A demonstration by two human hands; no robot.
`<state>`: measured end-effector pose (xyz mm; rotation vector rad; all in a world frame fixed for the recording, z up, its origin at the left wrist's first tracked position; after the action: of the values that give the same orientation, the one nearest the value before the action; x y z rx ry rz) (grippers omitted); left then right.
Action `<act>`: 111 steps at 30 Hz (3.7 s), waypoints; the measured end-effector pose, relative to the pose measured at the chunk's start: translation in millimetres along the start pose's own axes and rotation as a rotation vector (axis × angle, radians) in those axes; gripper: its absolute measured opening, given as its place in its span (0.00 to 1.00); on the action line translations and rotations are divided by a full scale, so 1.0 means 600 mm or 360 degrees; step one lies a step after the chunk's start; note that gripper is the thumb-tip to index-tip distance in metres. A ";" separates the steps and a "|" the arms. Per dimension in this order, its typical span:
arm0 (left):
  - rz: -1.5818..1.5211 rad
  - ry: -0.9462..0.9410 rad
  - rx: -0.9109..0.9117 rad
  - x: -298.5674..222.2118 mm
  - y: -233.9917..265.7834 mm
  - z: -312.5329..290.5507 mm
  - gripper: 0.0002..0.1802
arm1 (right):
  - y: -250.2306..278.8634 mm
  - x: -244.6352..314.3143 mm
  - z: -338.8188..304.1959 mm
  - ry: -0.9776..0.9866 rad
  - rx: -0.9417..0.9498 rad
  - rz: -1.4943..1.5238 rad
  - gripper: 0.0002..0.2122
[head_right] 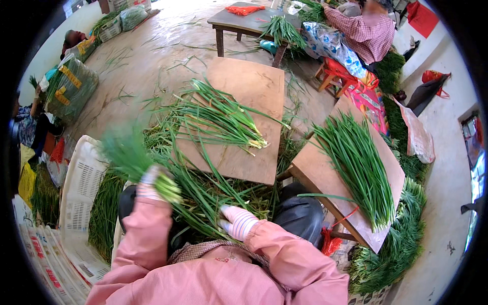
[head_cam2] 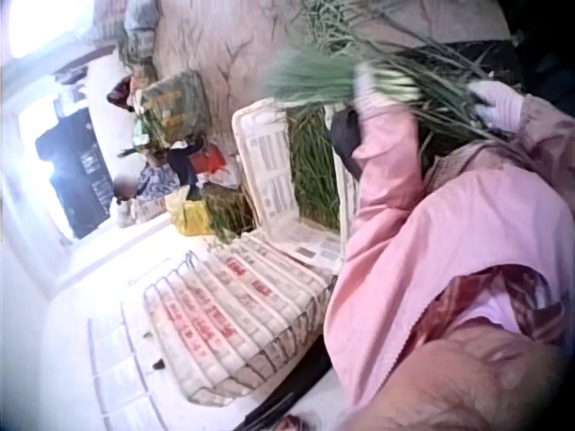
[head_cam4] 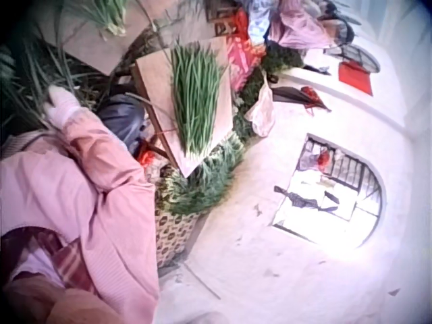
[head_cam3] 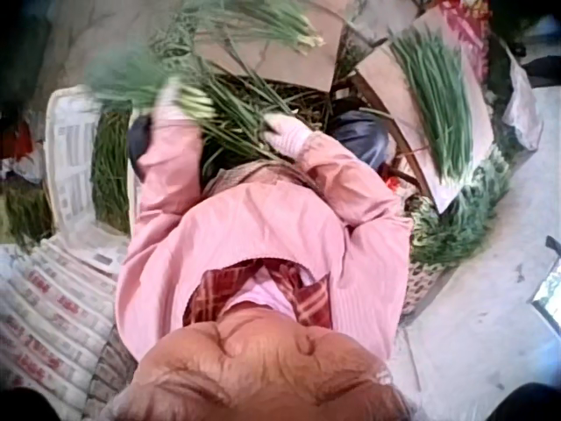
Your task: The person bundles green onions by hand, securing them with red rubber bands and placing the bundles into a white plastic crate.
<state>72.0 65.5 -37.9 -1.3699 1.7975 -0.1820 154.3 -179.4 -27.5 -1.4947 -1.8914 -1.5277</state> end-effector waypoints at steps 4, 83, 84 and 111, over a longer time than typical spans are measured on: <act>-0.0149 -0.0710 -0.0240 -0.172 0.099 0.027 0.19 | 0.109 -0.046 0.012 -0.0086 0.0205 -0.0451 0.21; -0.0036 -0.0212 0.0385 0.135 -0.050 -0.001 0.21 | 0.010 0.007 0.004 0.0198 -0.0492 0.0931 0.16; -0.0068 -0.0240 0.0368 0.146 -0.050 0.004 0.21 | -0.005 0.004 0.010 0.0077 -0.0442 0.0953 0.14; 0.0212 -0.0625 0.0070 0.119 -0.025 -0.018 0.21 | -0.026 -0.046 0.055 -0.0305 -0.0592 0.1102 0.11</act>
<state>72.3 -5.1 -60.3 -1.1563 1.5361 0.1124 165.0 -164.8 -69.4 -2.2132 -0.9905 -1.4582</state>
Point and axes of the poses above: each hand's wrist, its own z-axis towards the middle knuckle, its own y-axis out of the back of the hand, x = y × z, the point moved 2 cm from there along z, towards the middle knuckle, and after that the axes turned 2 degrees about -x, right-handed, at the moved point
